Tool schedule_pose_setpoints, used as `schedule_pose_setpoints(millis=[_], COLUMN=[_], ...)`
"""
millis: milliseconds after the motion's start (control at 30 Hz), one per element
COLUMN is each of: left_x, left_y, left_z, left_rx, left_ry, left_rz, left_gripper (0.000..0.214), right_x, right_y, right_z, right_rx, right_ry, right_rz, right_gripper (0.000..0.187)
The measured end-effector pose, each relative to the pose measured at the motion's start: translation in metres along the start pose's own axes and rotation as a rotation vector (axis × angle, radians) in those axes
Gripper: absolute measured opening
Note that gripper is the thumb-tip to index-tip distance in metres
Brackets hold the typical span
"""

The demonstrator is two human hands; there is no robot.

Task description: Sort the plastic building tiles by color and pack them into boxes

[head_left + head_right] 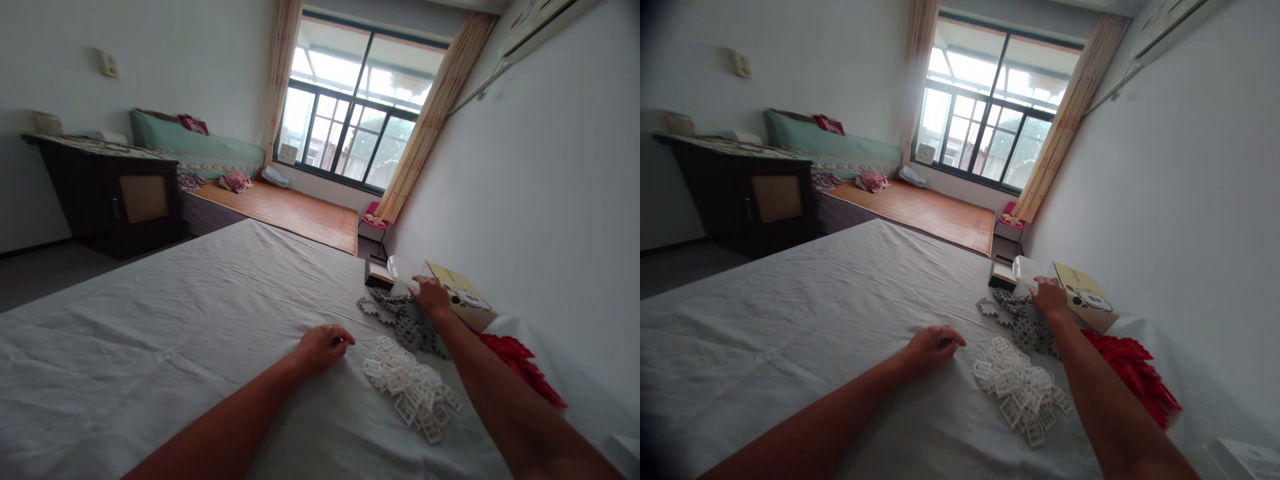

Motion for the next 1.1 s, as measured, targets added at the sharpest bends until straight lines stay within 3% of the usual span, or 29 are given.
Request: schedule_pose_setpoints(millis=[267, 467, 700, 900, 1100], left_x=[0.003, 0.002, 0.002, 0.0, -0.003], left_y=[0.0, -0.001, 0.0, 0.0, 0.002], left_z=[-0.004, -0.001, -0.003, -0.003, -0.001], left_rx=[-0.007, -0.012, -0.001, -0.014, -0.005], left_ry=[-0.009, -0.014, -0.008, -0.018, -0.06], left_rz=[-0.007, -0.016, -0.009, -0.013, 0.001], left_gripper=[0.029, 0.029, 0.029, 0.03, 0.029], right_x=[0.025, 0.015, -0.022, -0.033, -0.049], right_y=[0.026, 0.029, 0.03, 0.011, -0.007], right_z=[-0.019, -0.024, -0.015, -0.014, 0.022], right_rx=[-0.051, -0.16, -0.119, -0.1, 0.161], right_ry=[-0.085, -0.143, -0.233, -0.253, -0.208], right_rz=[-0.142, -0.211, -0.093, -0.022, 0.186], right_gripper=[0.042, 0.027, 0.034, 0.035, 0.036])
Point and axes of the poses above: each hand's wrist, its own y-axis towards the middle knuckle, its own x-axis out of the palm, z = x × y, the point moved 5 cm from there along y, towards the middle knuckle, and after that the axes turned 1 degree about -x, right-handed, at the moved point
